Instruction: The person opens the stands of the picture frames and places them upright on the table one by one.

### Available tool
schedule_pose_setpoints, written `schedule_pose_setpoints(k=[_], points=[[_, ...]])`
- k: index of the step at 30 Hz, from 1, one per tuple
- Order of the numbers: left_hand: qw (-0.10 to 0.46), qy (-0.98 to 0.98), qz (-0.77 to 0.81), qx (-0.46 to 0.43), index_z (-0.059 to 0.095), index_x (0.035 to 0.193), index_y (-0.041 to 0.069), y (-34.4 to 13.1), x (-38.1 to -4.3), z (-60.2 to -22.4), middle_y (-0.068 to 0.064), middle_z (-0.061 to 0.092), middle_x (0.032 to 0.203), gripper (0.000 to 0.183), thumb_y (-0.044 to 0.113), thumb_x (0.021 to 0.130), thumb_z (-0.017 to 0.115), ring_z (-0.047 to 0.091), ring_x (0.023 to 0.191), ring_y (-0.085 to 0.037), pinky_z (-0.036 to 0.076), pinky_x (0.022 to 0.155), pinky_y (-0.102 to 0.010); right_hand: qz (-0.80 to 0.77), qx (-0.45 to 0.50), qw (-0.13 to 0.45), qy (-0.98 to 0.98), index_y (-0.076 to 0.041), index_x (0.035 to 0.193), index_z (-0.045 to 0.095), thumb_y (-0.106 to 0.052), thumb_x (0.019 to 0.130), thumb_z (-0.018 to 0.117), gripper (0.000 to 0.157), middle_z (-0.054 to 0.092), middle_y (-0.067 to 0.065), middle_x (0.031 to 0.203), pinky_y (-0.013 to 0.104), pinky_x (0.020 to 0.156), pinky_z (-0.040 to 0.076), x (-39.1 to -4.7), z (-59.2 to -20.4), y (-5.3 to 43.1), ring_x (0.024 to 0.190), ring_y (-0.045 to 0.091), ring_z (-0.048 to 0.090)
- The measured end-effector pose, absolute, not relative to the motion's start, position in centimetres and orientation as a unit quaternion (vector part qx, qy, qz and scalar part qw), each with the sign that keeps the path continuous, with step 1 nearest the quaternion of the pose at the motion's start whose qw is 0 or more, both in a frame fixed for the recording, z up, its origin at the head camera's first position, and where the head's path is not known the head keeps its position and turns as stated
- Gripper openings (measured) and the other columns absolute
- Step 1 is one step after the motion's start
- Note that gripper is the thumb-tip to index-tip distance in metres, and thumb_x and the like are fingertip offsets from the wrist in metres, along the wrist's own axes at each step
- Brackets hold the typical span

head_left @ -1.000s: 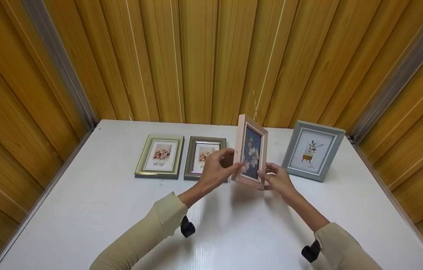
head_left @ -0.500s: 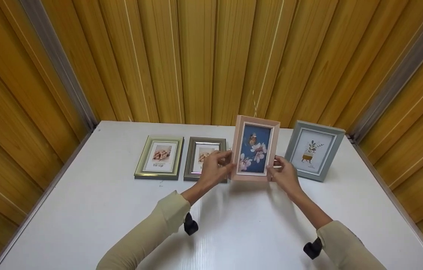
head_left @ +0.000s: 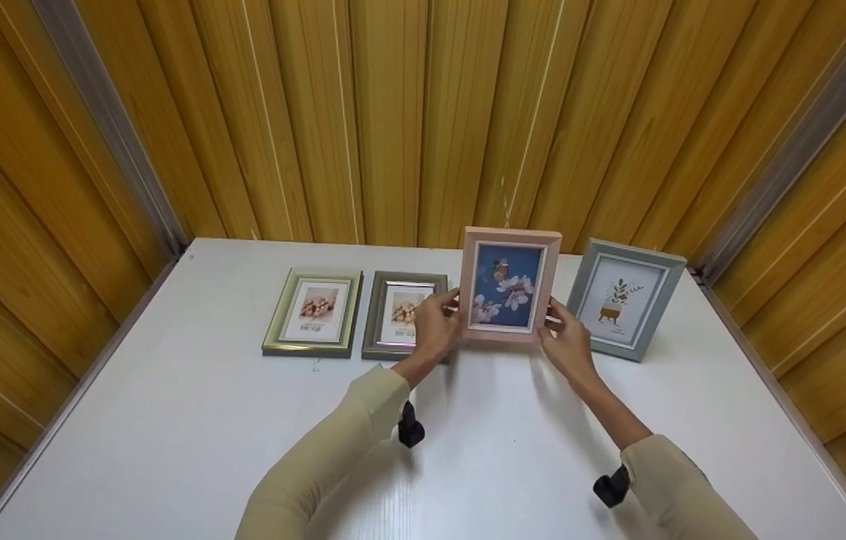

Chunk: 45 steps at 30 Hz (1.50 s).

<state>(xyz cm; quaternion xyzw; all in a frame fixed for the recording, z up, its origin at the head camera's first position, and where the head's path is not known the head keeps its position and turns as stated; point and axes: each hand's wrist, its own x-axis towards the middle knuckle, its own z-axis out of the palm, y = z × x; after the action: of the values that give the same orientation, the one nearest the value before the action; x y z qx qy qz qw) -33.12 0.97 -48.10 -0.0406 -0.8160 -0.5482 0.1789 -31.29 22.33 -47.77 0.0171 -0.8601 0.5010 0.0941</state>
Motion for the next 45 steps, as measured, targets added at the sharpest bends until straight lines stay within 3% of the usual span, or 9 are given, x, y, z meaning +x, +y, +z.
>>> schedule_pose_setpoints(k=[5, 8, 12, 15, 24, 31, 39, 45], points=[[0.189, -0.826, -0.531, -0.026, 0.07, 0.127, 0.0, 2.2, -34.7, -48.9, -0.018, 0.075, 0.102, 0.044, -0.014, 0.088, 0.057, 0.074, 0.088, -0.027, 0.06, 0.081, -0.034, 0.532, 0.017, 0.081, -0.842, 0.002, 0.159, 0.027, 0.009, 0.096, 0.046, 0.067, 0.045, 0.028, 0.153, 0.05, 0.116, 0.041, -32.4, -48.9, 22.3, 0.141, 0.044, 0.047], [0.158, -0.825, -0.542, -0.011, 0.067, 0.132, 0.0, 2.6, -35.0, -49.4, -0.018, 0.073, 0.109, 0.043, -0.013, 0.093, 0.054, 0.072, 0.096, -0.026, 0.059, 0.082, -0.032, 0.549, 0.01, 0.07, -0.833, 0.001, 0.161, 0.021, 0.009, 0.096, 0.044, 0.069, 0.039, 0.027, 0.156, 0.049, 0.118, 0.039, -33.0, -49.8, 22.1, 0.145, 0.044, 0.042], [0.116, -0.826, -0.552, -0.015, 0.062, 0.139, 0.001, 2.5, -35.0, -49.8, -0.017, 0.071, 0.117, 0.041, -0.006, 0.099, 0.054, 0.069, 0.104, -0.024, 0.059, 0.087, -0.031, 0.558, 0.002, 0.071, -0.827, 0.001, 0.161, 0.022, 0.009, 0.095, 0.043, 0.069, 0.041, 0.027, 0.155, 0.047, 0.119, 0.039, -33.4, -50.6, 22.1, 0.145, 0.043, 0.043], [0.115, -0.828, -0.548, -0.041, 0.06, 0.139, -0.001, 2.4, -35.1, -49.9, -0.018, 0.071, 0.117, 0.04, -0.003, 0.099, 0.055, 0.07, 0.105, -0.026, 0.059, 0.089, -0.033, 0.558, 0.002, 0.072, -0.826, 0.001, 0.161, 0.022, 0.011, 0.094, 0.042, 0.071, 0.042, 0.028, 0.154, 0.046, 0.119, 0.039, -33.5, -50.9, 22.4, 0.145, 0.043, 0.042], [0.107, -0.82, -0.554, -0.095, 0.057, 0.137, -0.01, 2.4, -35.4, -50.1, -0.026, 0.068, 0.123, 0.042, -0.008, 0.095, 0.054, 0.07, 0.112, -0.037, 0.058, 0.097, -0.039, 0.553, -0.002, 0.046, -0.832, 0.002, 0.162, 0.015, 0.011, 0.093, 0.038, 0.073, 0.034, 0.026, 0.162, 0.045, 0.122, 0.034, -33.6, -50.9, 23.4, 0.151, 0.041, 0.035], [0.071, -0.812, -0.572, -0.089, 0.053, 0.14, -0.012, 2.5, -35.1, -50.0, -0.027, 0.063, 0.133, 0.052, -0.013, 0.088, 0.05, 0.065, 0.123, -0.039, 0.053, 0.105, -0.04, 0.539, -0.009, 0.011, -0.842, -0.001, 0.163, 0.011, 0.002, 0.101, 0.042, 0.069, 0.026, 0.025, 0.166, 0.045, 0.124, 0.029, -33.7, -50.4, 23.8, 0.154, 0.039, 0.029], [0.038, -0.81, -0.577, -0.099, 0.053, 0.14, -0.012, 1.5, -34.4, -49.9, -0.031, 0.06, 0.137, 0.043, -0.001, 0.098, 0.053, 0.059, 0.129, -0.044, 0.049, 0.109, -0.049, 0.507, -0.022, 0.013, -0.862, 0.005, 0.158, 0.024, -0.001, 0.1, 0.047, 0.063, 0.04, 0.03, 0.156, 0.049, 0.119, 0.039, -32.8, -49.6, 24.0, 0.145, 0.044, 0.042], [0.045, -0.824, -0.554, -0.108, 0.05, 0.14, -0.014, -0.8, -34.1, -49.9, -0.034, 0.06, 0.135, 0.049, -0.006, 0.092, 0.053, 0.059, 0.127, -0.045, 0.048, 0.11, -0.05, 0.494, -0.043, -0.014, -0.868, 0.012, 0.15, 0.039, -0.002, 0.099, 0.048, 0.053, 0.052, 0.034, 0.145, 0.046, 0.106, 0.052, -31.7, -48.6, 24.5, 0.135, 0.045, 0.054]])
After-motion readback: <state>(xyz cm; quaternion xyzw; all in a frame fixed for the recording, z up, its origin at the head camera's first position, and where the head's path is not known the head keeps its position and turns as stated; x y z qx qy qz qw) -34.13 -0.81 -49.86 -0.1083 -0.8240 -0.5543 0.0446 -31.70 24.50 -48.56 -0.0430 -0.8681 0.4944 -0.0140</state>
